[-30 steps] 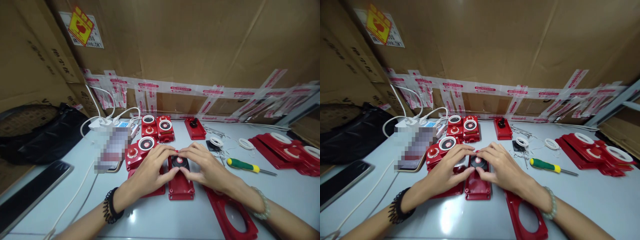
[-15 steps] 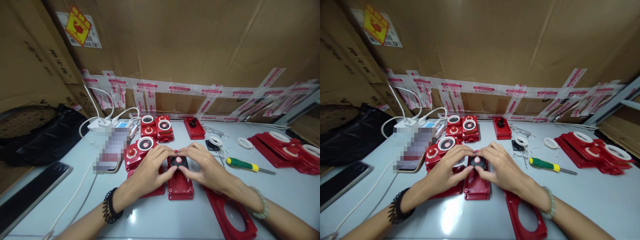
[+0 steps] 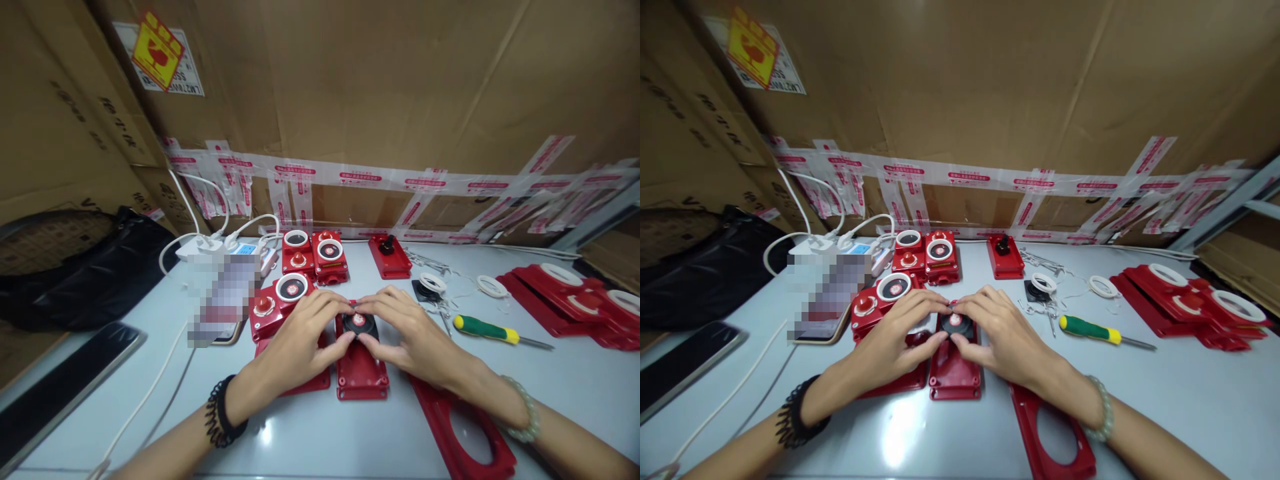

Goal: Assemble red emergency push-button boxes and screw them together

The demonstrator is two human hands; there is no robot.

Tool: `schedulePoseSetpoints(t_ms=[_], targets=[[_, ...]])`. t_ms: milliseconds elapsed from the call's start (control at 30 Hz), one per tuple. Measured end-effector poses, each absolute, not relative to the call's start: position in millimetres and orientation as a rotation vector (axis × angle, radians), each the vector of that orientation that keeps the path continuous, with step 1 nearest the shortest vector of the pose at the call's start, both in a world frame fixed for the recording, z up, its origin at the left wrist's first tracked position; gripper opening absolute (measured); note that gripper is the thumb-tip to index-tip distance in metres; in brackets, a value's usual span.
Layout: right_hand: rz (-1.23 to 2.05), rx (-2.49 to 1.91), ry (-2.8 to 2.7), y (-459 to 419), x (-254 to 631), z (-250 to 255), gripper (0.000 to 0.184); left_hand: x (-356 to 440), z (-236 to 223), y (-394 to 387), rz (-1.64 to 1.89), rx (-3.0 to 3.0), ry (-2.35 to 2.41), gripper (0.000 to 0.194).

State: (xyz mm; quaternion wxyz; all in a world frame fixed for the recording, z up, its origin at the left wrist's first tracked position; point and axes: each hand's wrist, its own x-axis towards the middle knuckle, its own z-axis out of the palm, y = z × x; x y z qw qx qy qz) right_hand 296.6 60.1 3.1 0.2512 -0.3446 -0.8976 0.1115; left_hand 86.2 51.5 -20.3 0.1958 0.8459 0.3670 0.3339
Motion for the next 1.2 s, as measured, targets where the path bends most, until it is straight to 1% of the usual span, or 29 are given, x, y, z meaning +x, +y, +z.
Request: schedulePoseSetpoints(t_ms=[133,267,333,400,433,533,600,700,733,833,967,1067,1133,1200], targets=[[0.265,-0.947,-2.431,59.8,297.8,0.6,0.025,83.9,-16.1,52.4,0.949,2.375,1.032,0.024],[0.183,-0.941,-2.392,57.5,301.0,1.9,0.030,72.4,-3.3,54.9,0.961,2.363,1.090,0.018],[0.160,-0.957,-2.385,56.0,303.9,3.2,0.031,64.5,5.7,54.3,0.878,2.349,1.150,0.013],[0.153,-0.973,-2.383,55.1,307.9,3.9,0.030,57.9,14.4,51.2,0.672,2.339,1.218,0.009],[0.150,-0.982,-2.380,54.9,310.3,4.1,0.030,55.7,17.9,48.8,0.555,2.339,1.245,0.011],[0.122,-0.999,-2.362,55.5,318.6,4.8,0.031,53.6,21.4,40.0,0.252,2.330,1.310,0.028],[0.106,-1.022,-2.357,56.0,324.0,5.7,0.032,54.2,16.9,34.9,0.153,2.341,1.331,0.041],[0.106,-1.075,-2.366,56.2,330.2,7.3,0.038,54.1,3.3,30.4,0.121,2.361,1.366,0.067],[0.107,-1.086,-2.371,56.1,331.5,7.7,0.039,53.6,-1.2,29.7,0.114,2.372,1.392,0.069],[0.113,-1.105,-2.374,55.4,333.8,8.7,0.042,50.7,-7.8,28.2,0.101,2.406,1.427,0.066],[0.117,-1.104,-2.363,54.9,334.6,11.0,0.041,43.2,4.1,23.6,0.081,2.362,1.443,0.074],[0.120,-1.081,-2.330,53.3,333.2,14.3,0.038,37.2,19.1,20.4,0.228,2.340,1.407,0.071],[0.164,-1.059,-2.319,50.6,331.1,16.9,0.035,35.7,26.3,20.3,0.370,2.372,1.350,0.072],[0.225,-1.023,-2.334,47.4,329.0,19.5,0.035,36.4,30.0,21.0,0.424,2.399,1.321,0.070]])
